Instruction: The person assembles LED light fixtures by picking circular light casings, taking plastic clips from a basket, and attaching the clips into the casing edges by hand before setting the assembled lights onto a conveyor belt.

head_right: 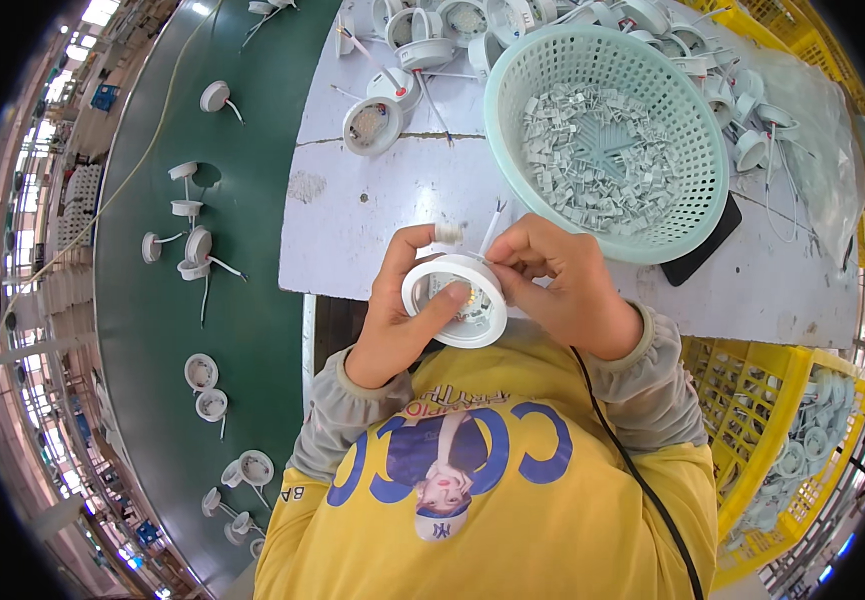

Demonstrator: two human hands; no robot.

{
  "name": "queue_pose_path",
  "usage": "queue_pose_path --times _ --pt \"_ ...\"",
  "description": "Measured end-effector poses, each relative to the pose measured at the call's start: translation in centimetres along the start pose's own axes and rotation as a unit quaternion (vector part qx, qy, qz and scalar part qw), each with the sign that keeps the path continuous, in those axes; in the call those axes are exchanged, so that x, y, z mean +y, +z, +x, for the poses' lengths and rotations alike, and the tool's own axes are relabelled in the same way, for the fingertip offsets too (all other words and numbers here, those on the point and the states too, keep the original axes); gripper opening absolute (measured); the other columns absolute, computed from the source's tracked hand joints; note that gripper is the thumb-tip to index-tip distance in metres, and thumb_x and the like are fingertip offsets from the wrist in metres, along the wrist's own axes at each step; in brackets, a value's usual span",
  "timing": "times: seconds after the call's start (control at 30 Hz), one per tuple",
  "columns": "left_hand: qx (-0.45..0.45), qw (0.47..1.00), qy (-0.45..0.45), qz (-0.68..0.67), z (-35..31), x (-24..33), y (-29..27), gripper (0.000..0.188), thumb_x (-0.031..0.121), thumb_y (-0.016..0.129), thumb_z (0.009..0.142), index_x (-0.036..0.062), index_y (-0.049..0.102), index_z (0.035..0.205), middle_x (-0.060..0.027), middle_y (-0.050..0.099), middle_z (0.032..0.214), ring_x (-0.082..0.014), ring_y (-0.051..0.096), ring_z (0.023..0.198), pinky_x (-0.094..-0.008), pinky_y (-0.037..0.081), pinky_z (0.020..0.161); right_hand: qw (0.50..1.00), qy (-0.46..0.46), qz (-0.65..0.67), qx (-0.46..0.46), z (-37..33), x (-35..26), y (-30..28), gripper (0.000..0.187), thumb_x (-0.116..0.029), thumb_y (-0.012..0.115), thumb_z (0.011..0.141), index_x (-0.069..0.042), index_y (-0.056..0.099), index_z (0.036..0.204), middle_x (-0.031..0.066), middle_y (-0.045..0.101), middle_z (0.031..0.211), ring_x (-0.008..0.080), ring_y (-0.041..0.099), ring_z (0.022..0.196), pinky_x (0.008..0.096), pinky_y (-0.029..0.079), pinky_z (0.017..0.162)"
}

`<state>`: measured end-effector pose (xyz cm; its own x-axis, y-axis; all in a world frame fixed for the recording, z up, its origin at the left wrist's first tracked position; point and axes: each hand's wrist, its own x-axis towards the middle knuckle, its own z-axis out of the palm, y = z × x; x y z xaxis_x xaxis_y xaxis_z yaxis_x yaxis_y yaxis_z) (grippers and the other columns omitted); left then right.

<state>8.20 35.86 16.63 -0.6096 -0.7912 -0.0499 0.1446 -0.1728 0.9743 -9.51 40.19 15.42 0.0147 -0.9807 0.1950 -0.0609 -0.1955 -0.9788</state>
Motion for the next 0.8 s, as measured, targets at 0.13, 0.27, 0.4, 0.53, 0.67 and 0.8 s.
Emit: queue_pose_path --times 0.13,0.27,0.4,0.53,0.67,0.8 --pt "-0.022 0.999 -0.008 0.038 -0.1 -0.5 -0.1 0.030 0.011 0.055 0.086 -0.0008 0.043 0.111 -0.0076 0.057 0.094 -0.0093 0.053 0.087 -0.0224 0.043 0.075 1.000 -0.008 0.019 -0.021 0.0 0.7 -0.1 0.012 0.009 0.054 0.080 0.003 0.052 0.090 0.0055 0.060 0.081 0.0096 0.059 0.079 0.0215 0.048 0.068" --pt "-0.030 0.997 0.003 0.070 -0.5 -0.7 -0.1 0.030 0.011 0.054 0.086 -0.0012 0.044 0.111 -0.0065 0.056 0.093 -0.0089 0.052 0.086 -0.0225 0.043 0.075 0.998 -0.001 0.044 -0.044 0.0 0.8 0.0 0.011 0.008 0.051 0.082 0.003 0.051 0.092 0.0049 0.059 0.083 0.0089 0.058 0.081 0.0210 0.047 0.069" --pt "-0.022 0.998 -0.018 0.058 -0.7 -0.6 0.0 0.029 0.011 0.055 0.086 -0.0011 0.045 0.110 -0.0053 0.056 0.092 -0.0084 0.052 0.084 -0.0227 0.043 0.074 0.998 -0.002 0.038 -0.053 -0.1 0.8 0.1 0.011 0.006 0.051 0.083 0.002 0.051 0.093 0.0048 0.059 0.083 0.0086 0.058 0.080 0.0211 0.046 0.068" --pt "-0.001 0.998 -0.007 0.064 -0.9 -1.0 0.0 0.027 0.009 0.056 0.085 -0.0001 0.045 0.108 -0.0045 0.055 0.090 -0.0082 0.051 0.082 -0.0223 0.043 0.072 0.996 -0.019 0.067 -0.050 -0.2 1.2 0.5 0.011 0.007 0.050 0.084 0.002 0.051 0.094 0.0051 0.058 0.085 0.0088 0.058 0.082 0.0212 0.046 0.070" --pt "0.012 0.998 0.002 0.061 -1.0 -1.3 -0.1 0.025 0.009 0.055 0.085 0.0002 0.046 0.107 -0.0044 0.054 0.090 -0.0082 0.050 0.082 -0.0218 0.042 0.072 0.991 -0.015 0.117 -0.059 -0.2 1.7 0.6 0.012 0.007 0.049 0.084 0.002 0.050 0.095 0.0055 0.057 0.088 0.0089 0.057 0.083 0.0211 0.045 0.071" --pt "0.010 0.997 0.018 0.074 -1.1 -1.2 -0.1 0.025 0.011 0.055 0.086 0.0001 0.046 0.107 -0.0043 0.054 0.090 -0.0082 0.050 0.082 -0.0220 0.042 0.072 0.992 -0.034 0.103 -0.065 -0.1 1.5 0.6 0.012 0.008 0.048 0.084 0.002 0.050 0.095 0.0053 0.056 0.089 0.0088 0.056 0.084 0.0212 0.045 0.072"
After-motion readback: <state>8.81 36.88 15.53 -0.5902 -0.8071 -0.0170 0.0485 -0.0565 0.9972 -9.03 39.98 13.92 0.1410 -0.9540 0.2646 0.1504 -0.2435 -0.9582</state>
